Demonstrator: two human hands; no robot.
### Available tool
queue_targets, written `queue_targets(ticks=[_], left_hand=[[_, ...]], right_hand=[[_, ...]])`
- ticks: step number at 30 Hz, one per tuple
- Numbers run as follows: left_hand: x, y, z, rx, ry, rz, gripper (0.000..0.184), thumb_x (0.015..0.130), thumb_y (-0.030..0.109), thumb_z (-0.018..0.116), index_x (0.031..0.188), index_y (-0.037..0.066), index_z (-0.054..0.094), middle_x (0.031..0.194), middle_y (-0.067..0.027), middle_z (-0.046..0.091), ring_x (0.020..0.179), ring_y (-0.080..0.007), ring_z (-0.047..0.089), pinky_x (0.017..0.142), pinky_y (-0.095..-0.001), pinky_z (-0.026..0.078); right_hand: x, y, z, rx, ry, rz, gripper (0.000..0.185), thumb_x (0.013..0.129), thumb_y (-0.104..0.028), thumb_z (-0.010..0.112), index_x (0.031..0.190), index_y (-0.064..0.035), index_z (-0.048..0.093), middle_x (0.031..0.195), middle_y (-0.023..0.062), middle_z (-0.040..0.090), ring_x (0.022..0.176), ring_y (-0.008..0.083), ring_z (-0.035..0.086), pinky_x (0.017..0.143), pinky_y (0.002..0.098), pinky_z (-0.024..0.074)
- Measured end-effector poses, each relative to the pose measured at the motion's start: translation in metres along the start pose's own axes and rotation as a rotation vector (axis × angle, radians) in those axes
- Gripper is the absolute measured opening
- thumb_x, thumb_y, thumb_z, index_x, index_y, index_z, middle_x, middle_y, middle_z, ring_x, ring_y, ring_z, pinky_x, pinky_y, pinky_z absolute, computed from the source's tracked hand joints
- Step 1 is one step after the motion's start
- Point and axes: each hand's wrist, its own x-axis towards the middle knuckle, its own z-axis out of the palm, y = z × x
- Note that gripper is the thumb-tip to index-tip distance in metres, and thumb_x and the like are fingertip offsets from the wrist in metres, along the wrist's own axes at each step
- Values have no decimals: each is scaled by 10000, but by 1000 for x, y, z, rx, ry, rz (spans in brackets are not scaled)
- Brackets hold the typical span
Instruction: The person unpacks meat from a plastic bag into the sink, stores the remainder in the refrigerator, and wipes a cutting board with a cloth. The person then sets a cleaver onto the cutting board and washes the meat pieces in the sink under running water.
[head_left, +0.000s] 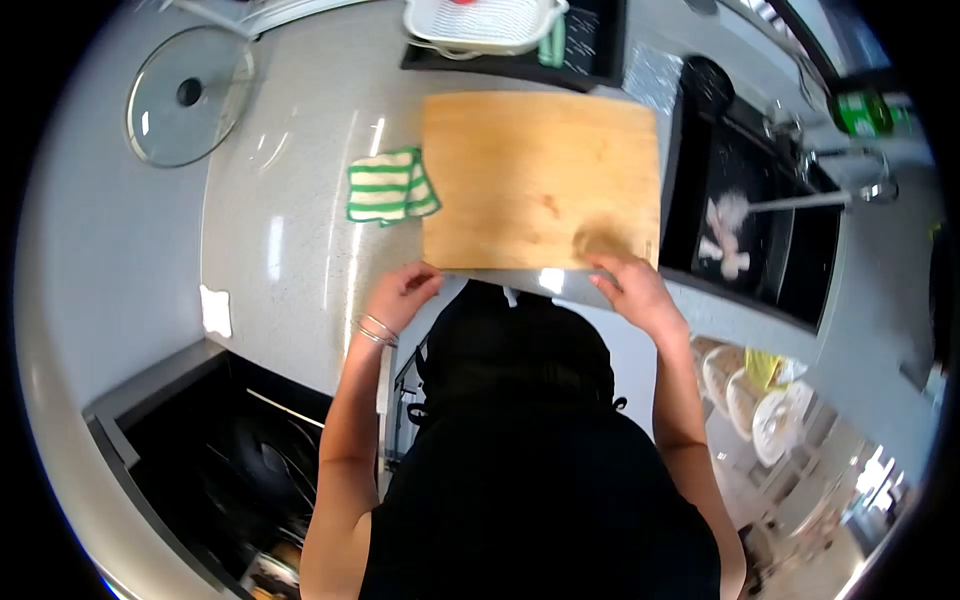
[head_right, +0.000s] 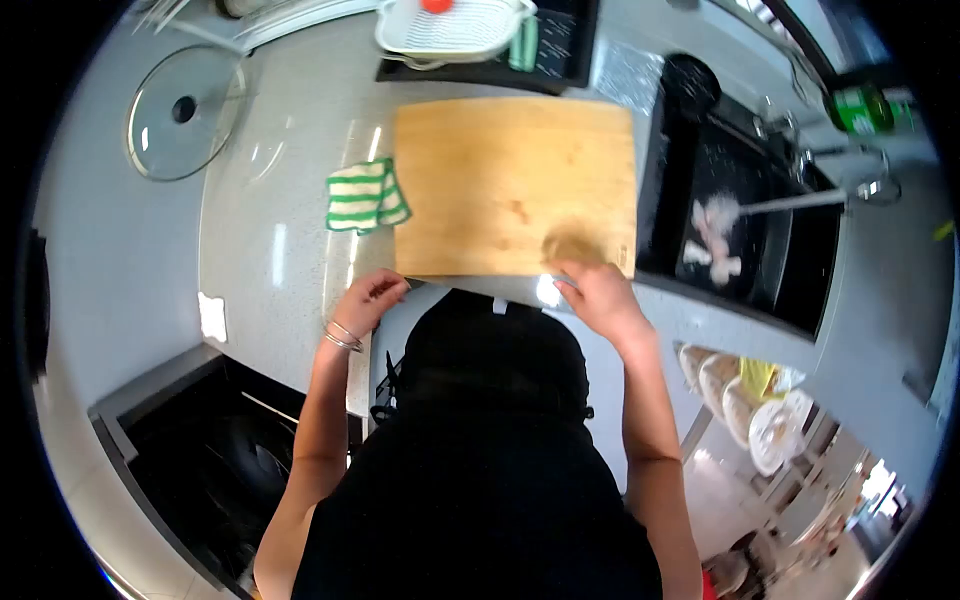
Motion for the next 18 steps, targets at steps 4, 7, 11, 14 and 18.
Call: queue_targets(ticks=[4,7,11,14,18], left_hand=[[0,-20,6,-50,34,-9,187,875,183,623,930,5,621,787,-48,632,741,-104,610,682,-254,494],[14,-18,8,43,304,214,170,823,141,636,948,26,626,842,-110,638,794,-230,606,743,-323,480],[66,6,-31,418,694,443,208,768,130,644,965,67,617,989,-131,591,960,-317,512,850,-400,411],[135,-35,-54,590,901,361,234,758,207,652,966,109,607,1075,-122,539,1048,-333,452,870,-465,363],[136,-41,-65,688,862,353,263,765,207,622,1018,137,600,1108,-119,511,1059,-333,440,900,-481,324]], right_hand=[[48,-35,2,45,-53,-139,289,868,-191,585,1099,-18,606,954,203,639,882,349,617,783,371,483],[77,-60,1,-38,-80,-217,275,857,-186,595,1072,-17,620,979,203,638,888,350,619,776,380,491],[108,-96,-10,-17,-104,-319,258,855,-182,576,1067,-42,621,937,200,633,849,370,606,770,405,483],[123,-135,-29,216,-313,-376,280,899,-206,555,1107,-27,605,1043,135,638,943,261,608,832,353,468],[123,-209,-51,889,-768,-625,379,931,-311,524,1159,-11,566,1079,121,565,986,211,553,853,350,437]])
